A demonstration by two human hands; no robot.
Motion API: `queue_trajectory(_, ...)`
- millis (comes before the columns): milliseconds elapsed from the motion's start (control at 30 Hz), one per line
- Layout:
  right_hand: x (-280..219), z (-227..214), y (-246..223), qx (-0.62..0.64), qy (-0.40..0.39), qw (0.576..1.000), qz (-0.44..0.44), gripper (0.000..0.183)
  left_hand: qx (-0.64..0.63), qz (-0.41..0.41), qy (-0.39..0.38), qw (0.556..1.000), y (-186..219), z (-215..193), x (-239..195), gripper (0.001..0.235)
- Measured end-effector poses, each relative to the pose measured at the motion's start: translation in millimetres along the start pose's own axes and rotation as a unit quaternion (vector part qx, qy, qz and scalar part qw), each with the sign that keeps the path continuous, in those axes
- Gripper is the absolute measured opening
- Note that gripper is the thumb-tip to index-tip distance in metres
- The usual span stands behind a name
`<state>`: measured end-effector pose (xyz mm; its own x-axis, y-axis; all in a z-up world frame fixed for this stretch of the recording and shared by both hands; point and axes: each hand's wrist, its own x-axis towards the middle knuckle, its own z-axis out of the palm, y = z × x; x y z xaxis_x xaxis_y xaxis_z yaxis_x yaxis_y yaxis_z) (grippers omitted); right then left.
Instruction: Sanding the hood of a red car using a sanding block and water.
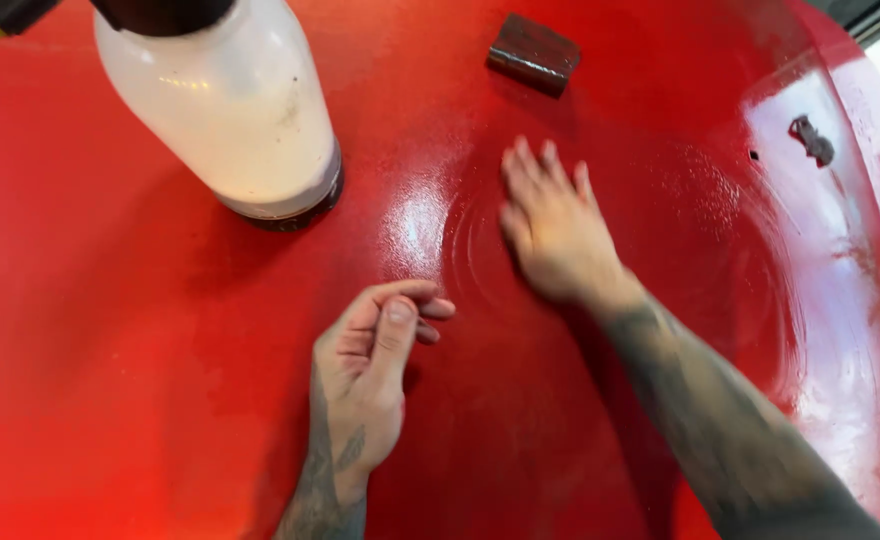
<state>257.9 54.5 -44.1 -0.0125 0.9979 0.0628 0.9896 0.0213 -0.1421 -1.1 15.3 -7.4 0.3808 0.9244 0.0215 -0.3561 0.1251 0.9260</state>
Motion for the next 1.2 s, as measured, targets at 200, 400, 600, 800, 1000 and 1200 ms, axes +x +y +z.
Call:
queue_trajectory(200,-12.2,1.5,-30.8,0.003,0.001,0.999,-0.038,0.066,0.022,-0.022,-0.015,0.999,-0.5,3.6,-4.6,0.033)
queue_trajectory(400,36.8,8.3,-9.3,-0.003,0.038,0.999,0.026,0.064,-0.027,0.011,0.011,1.000,-2.4,-2.2,-8.9,0.033)
queue_trajectory(600,-13.2,6.5,-9.5,-0.022,0.005,0.998,-0.056,0.066,0.008,-0.018,-0.006,1.000,-3.6,-1.5,-1.2,0.033)
queue_trajectory(800,33.5,7.0,-50.1,0.009,0.026,1.000,-0.006,0.069,-0.033,-0.019,-0.011,0.999,-8.8,4.4,-1.5,0.033)
queue_trajectory(1000,-19.9,-6.1,-1.2,0.010,-0.011,1.000,0.000,0.069,-0.049,-0.001,0.003,0.999,1.1,-1.6,-7.4,0.034)
queue_trajectory(1200,7.2,1.4,-60.6,0.033,0.011,0.999,-0.033,0.072,-0.022,-0.040,-0.039,0.998,-0.6,11.2,-11.0,0.034)
